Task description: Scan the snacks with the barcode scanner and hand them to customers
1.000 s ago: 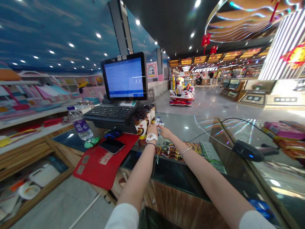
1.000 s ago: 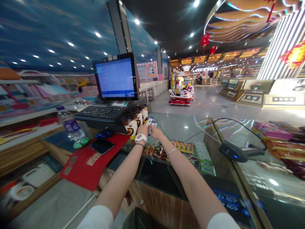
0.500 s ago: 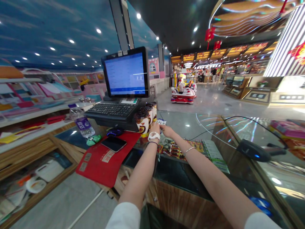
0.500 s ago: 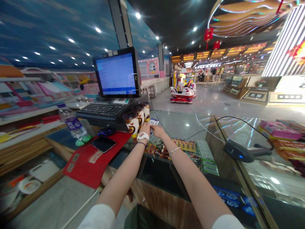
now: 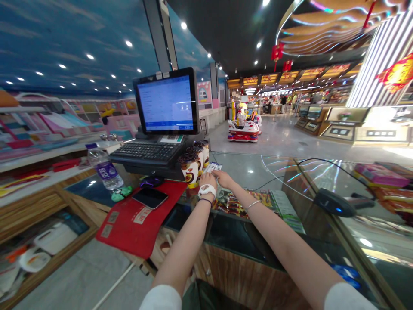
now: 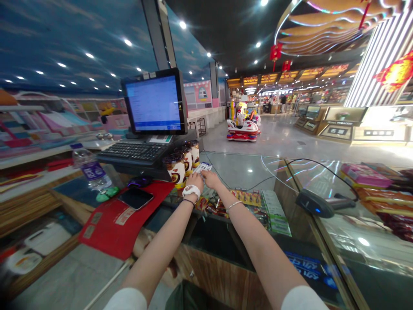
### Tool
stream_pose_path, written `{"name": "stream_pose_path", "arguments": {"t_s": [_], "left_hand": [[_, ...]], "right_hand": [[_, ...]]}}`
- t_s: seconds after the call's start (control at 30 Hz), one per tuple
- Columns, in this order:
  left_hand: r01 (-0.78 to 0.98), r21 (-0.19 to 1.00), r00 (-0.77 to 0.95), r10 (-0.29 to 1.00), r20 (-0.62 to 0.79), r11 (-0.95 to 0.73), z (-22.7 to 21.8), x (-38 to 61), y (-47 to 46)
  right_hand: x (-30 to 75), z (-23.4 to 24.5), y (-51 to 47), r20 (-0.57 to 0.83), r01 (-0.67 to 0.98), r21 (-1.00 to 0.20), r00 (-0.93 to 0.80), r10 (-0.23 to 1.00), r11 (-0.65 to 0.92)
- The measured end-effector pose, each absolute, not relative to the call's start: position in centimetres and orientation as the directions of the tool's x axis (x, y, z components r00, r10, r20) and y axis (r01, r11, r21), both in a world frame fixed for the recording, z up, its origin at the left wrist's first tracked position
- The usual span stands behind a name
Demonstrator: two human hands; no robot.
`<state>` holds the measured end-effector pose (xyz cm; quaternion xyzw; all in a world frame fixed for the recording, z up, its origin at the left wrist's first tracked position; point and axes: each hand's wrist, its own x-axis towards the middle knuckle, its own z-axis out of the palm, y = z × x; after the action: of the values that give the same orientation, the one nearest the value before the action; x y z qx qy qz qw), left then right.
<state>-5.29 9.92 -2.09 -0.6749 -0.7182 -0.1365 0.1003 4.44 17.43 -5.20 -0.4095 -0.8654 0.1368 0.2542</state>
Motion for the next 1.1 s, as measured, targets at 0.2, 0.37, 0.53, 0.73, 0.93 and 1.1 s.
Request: {"name": "stream_pose_path", "arguments": {"t_s": [0.2,0.37,0.53,0.73,0.93,1.1], "left_hand": [[0.996,0.090,-0.051,0.945,0.322,0.023,-1.3,-4.9,9.4],[0.997,0.052,0.037,0.914,0.404,-0.064,0.3,-2.1,7.1],[0.976,-0.004,0.196,0.863,0.465,-0.219,1.7,2.6,3.8],[0.905,-0.060,0.396,0.779,0.486,-0.422,2.3,9.4,0.3],[0.790,-0.094,0.572,0.672,0.470,-0.606,1.5,16.5,-1.9],[0.677,-0.134,0.693,0.565,0.447,-0.724,0.7,21.8,-3.0]], "right_hand": [[6.9,-3.6,14.7,0.279,0.717,-0.401,-0.496,0.822,0.569],[11.8,-1.4,11.4,0.329,0.767,-0.277,-0.490,0.808,0.578],[18.1,0.9,6.8,0.447,0.806,-0.180,-0.444,0.777,0.564],[26.3,1.2,0.9,0.513,0.884,-0.094,-0.351,0.783,0.458],[34.4,-0.5,-3.9,0.562,0.956,-0.035,-0.223,0.796,0.292],[40.4,-1.9,-7.2,0.574,0.988,-0.039,-0.102,0.812,0.151]]}}
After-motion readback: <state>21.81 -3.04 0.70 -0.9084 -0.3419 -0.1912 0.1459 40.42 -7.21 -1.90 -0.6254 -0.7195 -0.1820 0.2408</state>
